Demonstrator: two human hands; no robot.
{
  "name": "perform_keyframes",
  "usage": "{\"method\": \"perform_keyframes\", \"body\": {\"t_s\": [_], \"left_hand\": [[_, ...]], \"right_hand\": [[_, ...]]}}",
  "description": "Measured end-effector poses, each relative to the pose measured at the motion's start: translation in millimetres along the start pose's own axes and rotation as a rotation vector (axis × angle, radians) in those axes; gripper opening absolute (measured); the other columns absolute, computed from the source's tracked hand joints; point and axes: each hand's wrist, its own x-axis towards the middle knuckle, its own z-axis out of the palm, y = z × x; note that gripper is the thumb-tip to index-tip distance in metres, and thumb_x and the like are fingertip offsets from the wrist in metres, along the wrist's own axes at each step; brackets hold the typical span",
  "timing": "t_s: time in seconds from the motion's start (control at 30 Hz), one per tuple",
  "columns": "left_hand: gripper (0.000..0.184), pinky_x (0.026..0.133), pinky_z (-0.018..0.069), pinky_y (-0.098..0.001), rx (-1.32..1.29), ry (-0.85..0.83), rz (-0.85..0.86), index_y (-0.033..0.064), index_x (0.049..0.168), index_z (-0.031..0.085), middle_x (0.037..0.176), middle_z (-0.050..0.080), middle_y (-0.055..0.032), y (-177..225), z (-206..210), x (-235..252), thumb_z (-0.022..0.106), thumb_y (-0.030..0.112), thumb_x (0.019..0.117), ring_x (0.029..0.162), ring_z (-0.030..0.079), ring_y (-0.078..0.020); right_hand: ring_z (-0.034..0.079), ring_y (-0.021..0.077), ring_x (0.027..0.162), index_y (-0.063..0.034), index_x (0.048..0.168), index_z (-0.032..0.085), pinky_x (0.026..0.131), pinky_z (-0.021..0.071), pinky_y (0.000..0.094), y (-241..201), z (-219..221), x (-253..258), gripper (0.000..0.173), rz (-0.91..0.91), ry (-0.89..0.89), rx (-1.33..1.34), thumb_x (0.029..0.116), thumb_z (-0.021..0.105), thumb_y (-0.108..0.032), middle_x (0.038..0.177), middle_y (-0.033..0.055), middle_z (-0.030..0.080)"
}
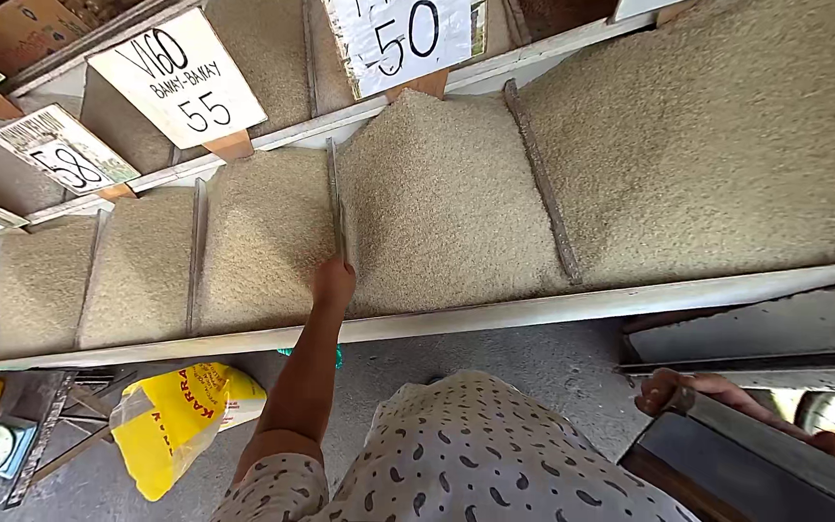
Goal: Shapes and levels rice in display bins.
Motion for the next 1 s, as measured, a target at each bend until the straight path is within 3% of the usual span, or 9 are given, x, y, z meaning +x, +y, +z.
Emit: {"method": "perform_keyframes", "body": {"t_s": [0.1,0.17,0.27,0.37,0.5,0.77,0.9,1.0], "left_hand": [[0.033,0.084,0.0549,-0.0632,-0.028,0.09,0.069,0.0012,0.117,0.065,0.105,0.072,-0.0227,6,-29,-7,0.043,0.025,0.1104,0.1,0.071,-0.0421],[0.031,0.084,0.0543,-0.0638,-0.077,0.116,0.24,0.0015,0.114,0.068,0.101,0.072,-0.0222,2,-46,-11,0.048,0.025,0.1106,0.096,0.071,-0.0416],[0.023,0.087,0.055,-0.0602,-0.192,0.005,0.618,0.0006,0.11,0.073,0.099,0.073,-0.0191,-10,-48,-13,0.057,0.017,0.107,0.094,0.071,-0.0349],[0.018,0.091,0.0564,-0.058,-0.136,-0.134,0.807,0.0003,0.108,0.073,0.102,0.073,-0.0182,-3,-23,-22,0.06,0.012,0.1048,0.097,0.072,-0.034],[0.02,0.088,0.057,-0.0565,0.005,-0.223,0.801,0.0029,0.105,0.073,0.1,0.073,-0.016,8,8,-21,0.058,0.016,0.1062,0.096,0.072,-0.0334],[0.023,0.088,0.0561,-0.0555,0.032,-0.323,0.757,-0.0001,0.104,0.071,0.098,0.072,-0.0182,21,18,-21,0.056,0.017,0.1071,0.096,0.071,-0.0343],[0.026,0.094,0.0542,-0.0556,0.132,-0.356,0.72,-0.0016,0.113,0.068,0.106,0.071,-0.0212,47,29,-27,0.051,0.019,0.1091,0.105,0.07,-0.0378],[0.025,0.094,0.0544,-0.0586,0.146,-0.338,0.731,0.0004,0.115,0.068,0.109,0.071,-0.0215,65,27,-4,0.053,0.019,0.1081,0.107,0.07,-0.0393]], "right_hand": [[0.064,0.0143,0.117,-0.0272,0.145,0.056,0.098,0.0535,0.0304,-4,1,14,0.078,0.035,-0.071,-0.009,0.0892,0.039,-0.08,0.13,-0.0011,0.066],[0.063,0.0142,0.117,-0.0262,0.146,0.055,0.098,0.0531,0.0307,-5,1,18,0.08,0.036,-0.094,-0.016,0.089,0.039,-0.08,0.13,-0.0003,0.066],[0.063,0.0137,0.116,-0.0274,0.143,0.056,0.098,0.0524,0.031,-5,4,11,0.079,0.031,-0.058,-0.041,0.0884,0.038,-0.081,0.128,-0.0013,0.066],[0.063,0.0137,0.115,-0.0274,0.142,0.057,0.097,0.0531,0.0312,-9,11,2,0.075,0.022,0.008,-0.053,0.0895,0.039,-0.078,0.127,-0.0016,0.067],[0.065,0.014,0.113,-0.0267,0.142,0.057,0.095,0.0546,0.0308,-10,14,-8,0.078,-0.004,0.066,-0.078,0.0872,0.041,-0.08,0.125,-0.001,0.068],[0.064,0.0153,0.116,-0.0268,0.143,0.057,0.097,0.0543,0.0328,-5,23,-28,0.081,-0.024,0.15,-0.089,0.0864,0.039,-0.082,0.129,-0.0008,0.067],[0.065,0.0158,0.115,-0.0273,0.141,0.058,0.097,0.0544,0.033,-5,30,-31,0.079,-0.027,0.203,-0.053,0.086,0.041,-0.081,0.128,-0.0006,0.067],[0.064,0.0159,0.116,-0.0263,0.143,0.057,0.098,0.054,0.033,-6,25,-29,0.076,-0.021,0.159,-0.017,0.0874,0.045,-0.077,0.129,0.0005,0.067]]}}
